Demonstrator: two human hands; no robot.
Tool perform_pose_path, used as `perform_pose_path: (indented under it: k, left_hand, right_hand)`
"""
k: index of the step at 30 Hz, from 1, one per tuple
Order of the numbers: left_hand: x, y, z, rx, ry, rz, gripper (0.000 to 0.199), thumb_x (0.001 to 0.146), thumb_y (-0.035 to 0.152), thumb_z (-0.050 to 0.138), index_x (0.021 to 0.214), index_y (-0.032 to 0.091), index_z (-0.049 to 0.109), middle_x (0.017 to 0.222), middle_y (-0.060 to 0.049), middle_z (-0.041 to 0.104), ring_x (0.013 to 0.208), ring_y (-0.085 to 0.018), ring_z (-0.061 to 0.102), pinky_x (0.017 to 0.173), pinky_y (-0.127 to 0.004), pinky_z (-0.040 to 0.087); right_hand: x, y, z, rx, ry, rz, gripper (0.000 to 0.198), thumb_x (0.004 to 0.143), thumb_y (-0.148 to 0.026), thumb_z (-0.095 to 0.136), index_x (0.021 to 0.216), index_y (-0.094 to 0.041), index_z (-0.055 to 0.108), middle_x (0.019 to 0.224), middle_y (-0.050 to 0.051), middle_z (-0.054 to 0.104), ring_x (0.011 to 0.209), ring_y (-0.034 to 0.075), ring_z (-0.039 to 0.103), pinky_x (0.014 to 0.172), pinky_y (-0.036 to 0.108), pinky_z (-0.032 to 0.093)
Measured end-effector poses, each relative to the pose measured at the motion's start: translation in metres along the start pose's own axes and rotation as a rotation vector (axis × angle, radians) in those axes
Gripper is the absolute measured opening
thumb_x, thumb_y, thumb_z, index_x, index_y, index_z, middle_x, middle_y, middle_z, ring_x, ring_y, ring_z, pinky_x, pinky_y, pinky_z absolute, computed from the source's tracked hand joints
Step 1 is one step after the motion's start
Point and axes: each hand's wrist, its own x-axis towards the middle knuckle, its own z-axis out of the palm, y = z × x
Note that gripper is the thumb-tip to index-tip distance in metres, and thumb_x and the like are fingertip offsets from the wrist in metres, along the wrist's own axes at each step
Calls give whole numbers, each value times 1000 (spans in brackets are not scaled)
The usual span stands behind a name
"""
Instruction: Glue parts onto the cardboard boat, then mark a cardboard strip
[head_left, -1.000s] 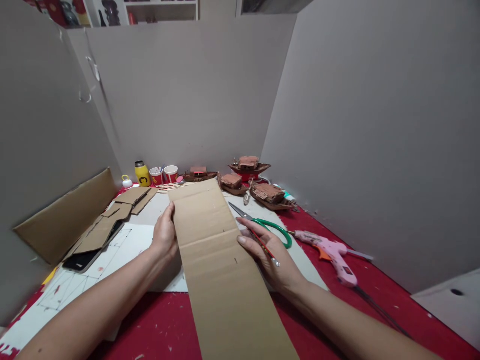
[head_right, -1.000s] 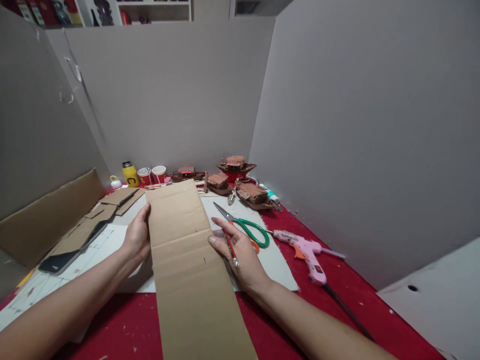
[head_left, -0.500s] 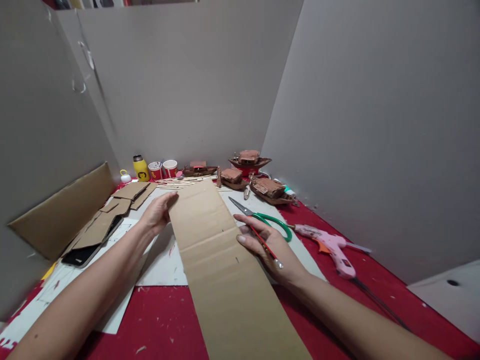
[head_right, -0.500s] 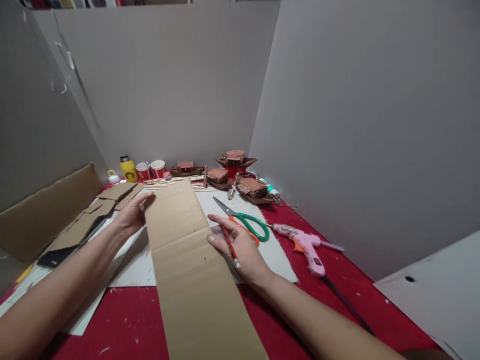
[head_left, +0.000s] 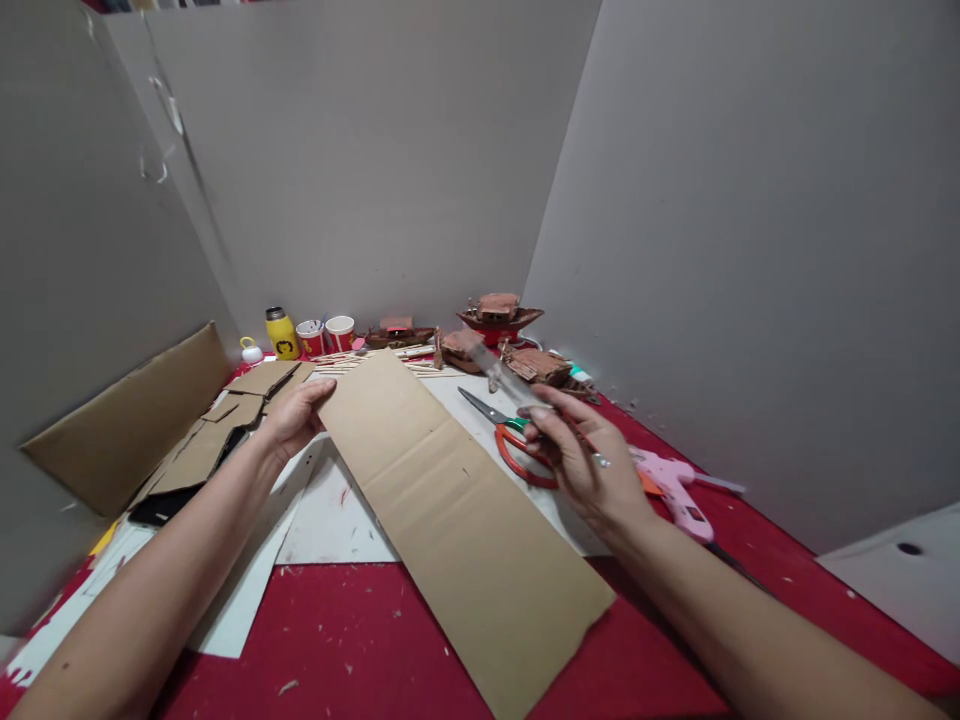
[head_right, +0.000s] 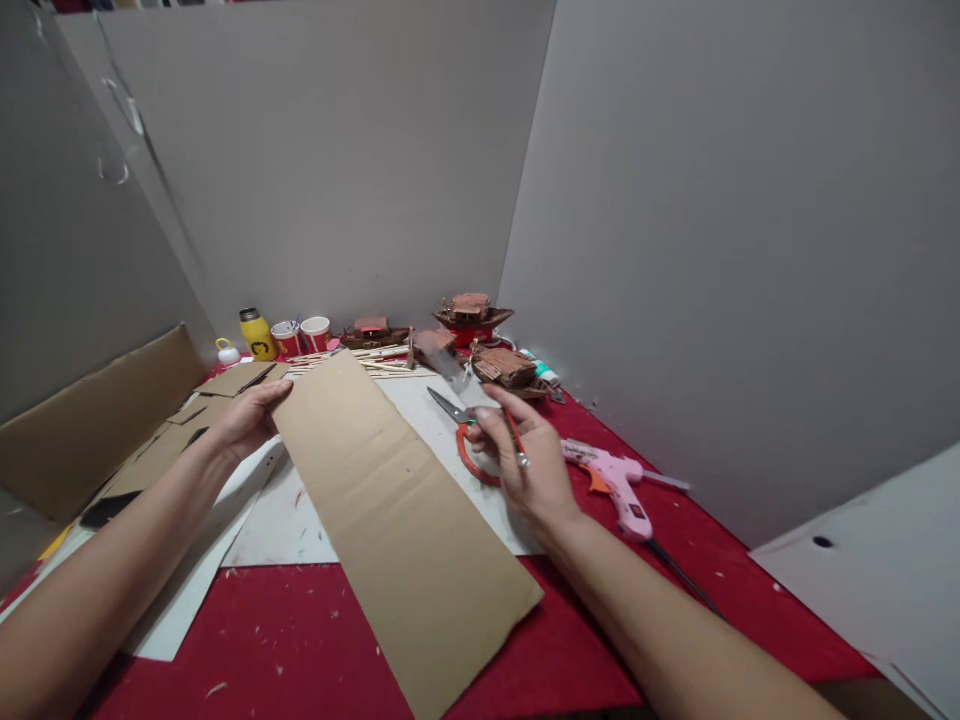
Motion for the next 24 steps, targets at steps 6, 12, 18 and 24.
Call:
perform_pose_path:
  k: [6,12,18,24]
  left_hand:
    - [4,-3,-7,111,48,-66,4,74,11,60,74,13,62,58,0,62,44,-12,54,40,-21,43]
    - [-6,-5,-13,129,75,-32,4,72,11,61,71,14,60,58,2,56,45,-11,52,39,-20,42]
    - [-32,-5,-31,105,101,-30,6,74,7,60,75,12,64,61,1,57,47,-12,54,38,-20,44]
    - [-55,-3,-52,57,170,-17,15,79,2,56,81,13,66,74,-1,63,50,-12,59,38,-21,50]
  right_hand:
    - [0,-18,-3,104,100,-186,42,74,-31,75,114,-23,64,76,-1,60,62,12,55,56,26,50]
    - [-16,-18,-1,49,62,-201,47,78,-35,74,123,-29,61,93,0,66,66,10,62,62,24,55]
    - [-22,-22,-1,43,63,-231,47,77,-35,75,122,-31,62,94,0,67,65,10,62,62,25,56]
    - [-24,-25,-1,40,66,-246,46,77,-32,74,121,-31,62,91,0,65,64,12,60,58,27,54]
